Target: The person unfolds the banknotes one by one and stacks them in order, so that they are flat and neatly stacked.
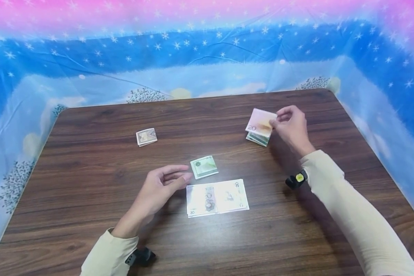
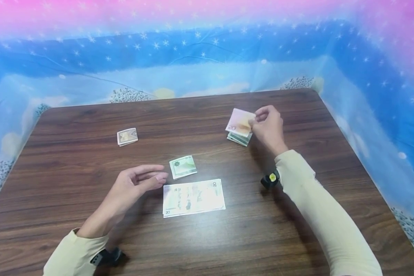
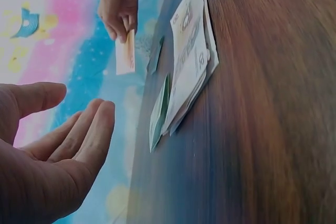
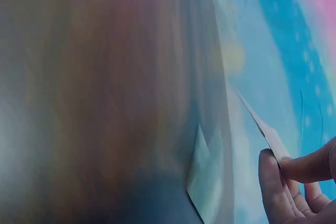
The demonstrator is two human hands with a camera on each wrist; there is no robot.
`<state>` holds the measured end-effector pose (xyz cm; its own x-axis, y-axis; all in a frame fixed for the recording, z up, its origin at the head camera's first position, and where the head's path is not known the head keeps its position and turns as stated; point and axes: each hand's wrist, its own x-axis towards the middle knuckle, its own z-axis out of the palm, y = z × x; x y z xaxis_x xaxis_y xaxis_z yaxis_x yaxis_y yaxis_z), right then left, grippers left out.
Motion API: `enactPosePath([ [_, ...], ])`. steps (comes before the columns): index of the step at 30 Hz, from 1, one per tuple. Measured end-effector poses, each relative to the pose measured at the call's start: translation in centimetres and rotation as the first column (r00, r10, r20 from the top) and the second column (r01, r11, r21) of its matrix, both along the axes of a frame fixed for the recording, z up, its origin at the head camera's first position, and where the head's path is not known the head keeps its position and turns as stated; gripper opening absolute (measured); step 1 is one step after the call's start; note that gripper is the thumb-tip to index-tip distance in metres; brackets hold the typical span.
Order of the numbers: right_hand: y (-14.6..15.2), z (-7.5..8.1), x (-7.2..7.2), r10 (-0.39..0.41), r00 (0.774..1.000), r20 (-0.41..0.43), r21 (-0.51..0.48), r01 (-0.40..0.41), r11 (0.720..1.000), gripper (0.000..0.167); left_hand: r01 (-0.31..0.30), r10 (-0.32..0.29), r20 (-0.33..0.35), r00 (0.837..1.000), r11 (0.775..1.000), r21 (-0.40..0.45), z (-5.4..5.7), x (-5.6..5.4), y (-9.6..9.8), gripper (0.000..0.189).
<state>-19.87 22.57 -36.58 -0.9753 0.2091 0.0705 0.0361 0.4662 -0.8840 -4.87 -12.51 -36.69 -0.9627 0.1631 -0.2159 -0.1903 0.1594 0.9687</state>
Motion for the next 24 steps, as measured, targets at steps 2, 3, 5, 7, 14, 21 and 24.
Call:
enactPosePath([
  [2, -1.2, -0.3, 1.3, 0.070, 0.997, 0.035, -0.097, -0.066, 0.993, 0.030, 0.007, -0.007, -0.003, 1.000, 1.000, 0.007, 0.0, 0.0, 0.3, 0.042],
  [3, -1.8, -0.5, 2.0, 0.107, 0.993, 0.049, -0.132, -0.100, 0.986, 0.031, 0.011, -0.011, -0.006, 1.000, 1.000, 0.022, -0.1, -0.1, 0.4, 0.042],
  [5, -3.1, -0.9, 3.3, 0.177, 0.982, 0.071, -0.191, -0.161, 0.968, 0.031, 0.015, -0.015, -0.011, 1.000, 0.999, 0.042, -0.2, -0.1, 0.9, 0.043],
  [7, -4.4, -1.2, 4.6, 0.245, 0.966, 0.082, -0.244, -0.219, 0.945, 0.029, 0.017, -0.017, -0.008, 1.000, 0.998, 0.059, -0.3, -0.2, 1.4, 0.044],
  [14, -7.9, -0.9, 8.1, 0.438, 0.895, 0.088, -0.373, -0.378, 0.847, 0.026, -0.017, 0.013, 0.048, 0.999, 0.997, 0.080, -0.7, -0.9, 3.2, 0.051],
  [21, -9.4, -0.6, 9.6, 0.496, 0.865, 0.077, -0.394, -0.430, 0.812, 0.021, -0.146, 0.113, 0.169, 0.979, 0.969, 0.197, -0.8, -1.2, 4.0, 0.034],
  [24, -9.6, -0.9, 10.0, 0.488, 0.870, 0.066, -0.299, -0.449, 0.842, 0.016, -0.155, 0.115, 0.183, 0.976, 0.963, 0.221, -0.8, -1.1, 4.0, 0.031],
])
